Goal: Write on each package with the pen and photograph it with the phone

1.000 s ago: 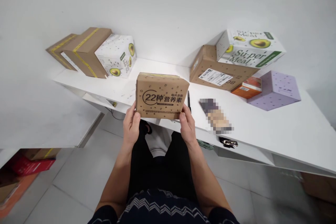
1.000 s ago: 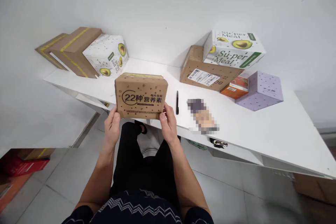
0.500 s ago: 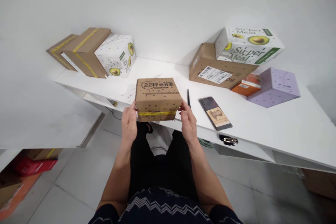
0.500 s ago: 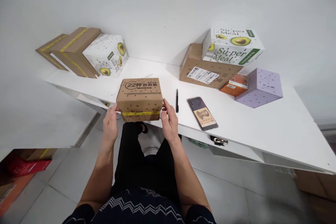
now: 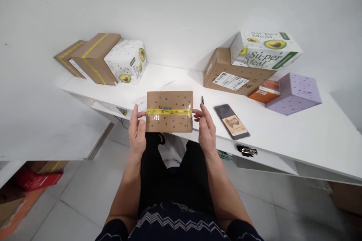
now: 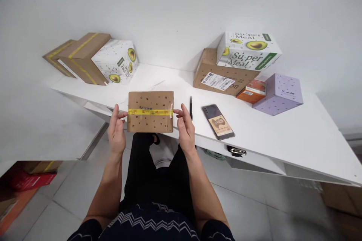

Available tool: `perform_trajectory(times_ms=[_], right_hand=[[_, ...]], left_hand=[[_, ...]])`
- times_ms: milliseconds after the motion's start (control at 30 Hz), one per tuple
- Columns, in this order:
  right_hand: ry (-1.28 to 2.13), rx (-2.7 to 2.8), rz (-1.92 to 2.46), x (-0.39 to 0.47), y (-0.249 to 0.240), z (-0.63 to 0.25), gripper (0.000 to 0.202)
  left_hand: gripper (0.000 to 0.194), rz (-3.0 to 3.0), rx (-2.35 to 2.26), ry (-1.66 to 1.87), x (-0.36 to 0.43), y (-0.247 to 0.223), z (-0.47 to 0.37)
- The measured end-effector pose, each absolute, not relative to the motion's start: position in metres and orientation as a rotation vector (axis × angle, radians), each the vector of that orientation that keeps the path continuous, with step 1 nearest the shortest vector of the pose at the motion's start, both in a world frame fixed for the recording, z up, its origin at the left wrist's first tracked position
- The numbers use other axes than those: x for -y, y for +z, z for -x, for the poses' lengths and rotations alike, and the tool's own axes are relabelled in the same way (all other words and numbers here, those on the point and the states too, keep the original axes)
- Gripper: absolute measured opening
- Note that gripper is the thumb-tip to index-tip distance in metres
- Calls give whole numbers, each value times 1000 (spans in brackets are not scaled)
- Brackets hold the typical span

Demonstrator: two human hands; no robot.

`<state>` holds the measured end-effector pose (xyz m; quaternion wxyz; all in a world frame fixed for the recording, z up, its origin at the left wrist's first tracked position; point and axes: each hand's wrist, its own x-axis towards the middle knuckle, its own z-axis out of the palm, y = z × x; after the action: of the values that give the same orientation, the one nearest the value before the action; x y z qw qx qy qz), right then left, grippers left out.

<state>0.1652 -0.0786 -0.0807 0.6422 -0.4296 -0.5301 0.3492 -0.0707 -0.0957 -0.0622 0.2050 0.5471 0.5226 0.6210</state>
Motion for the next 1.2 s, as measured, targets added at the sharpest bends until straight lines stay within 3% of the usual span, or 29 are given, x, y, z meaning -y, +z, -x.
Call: perform_trajectory(times_ms=[233, 467, 633, 767, 967, 1200], right_hand=[[1008, 1026, 951, 77, -96, -162, 54], [1143, 936, 1011, 72, -114, -151, 68], [1170, 952, 1128, 60, -124, -150, 69], [972, 1168, 1302, 46, -114, -167, 58], [325, 1539, 1887, 18, -106, -205, 44], [412, 1841, 2231, -4, -102, -214, 52]], left_hand=[[63, -1610, -1351, 1792, 94, -55, 62], [74, -2072, -1356, 1744, 84, -28, 46], [44, -2520, -1499, 1483, 71, -8, 32], [38, -2682, -1597, 1341, 58, -2, 22], [38, -2835, -1715, 1166, 52, -4, -6], [27, -2828, -1560, 1264, 41, -24, -27]])
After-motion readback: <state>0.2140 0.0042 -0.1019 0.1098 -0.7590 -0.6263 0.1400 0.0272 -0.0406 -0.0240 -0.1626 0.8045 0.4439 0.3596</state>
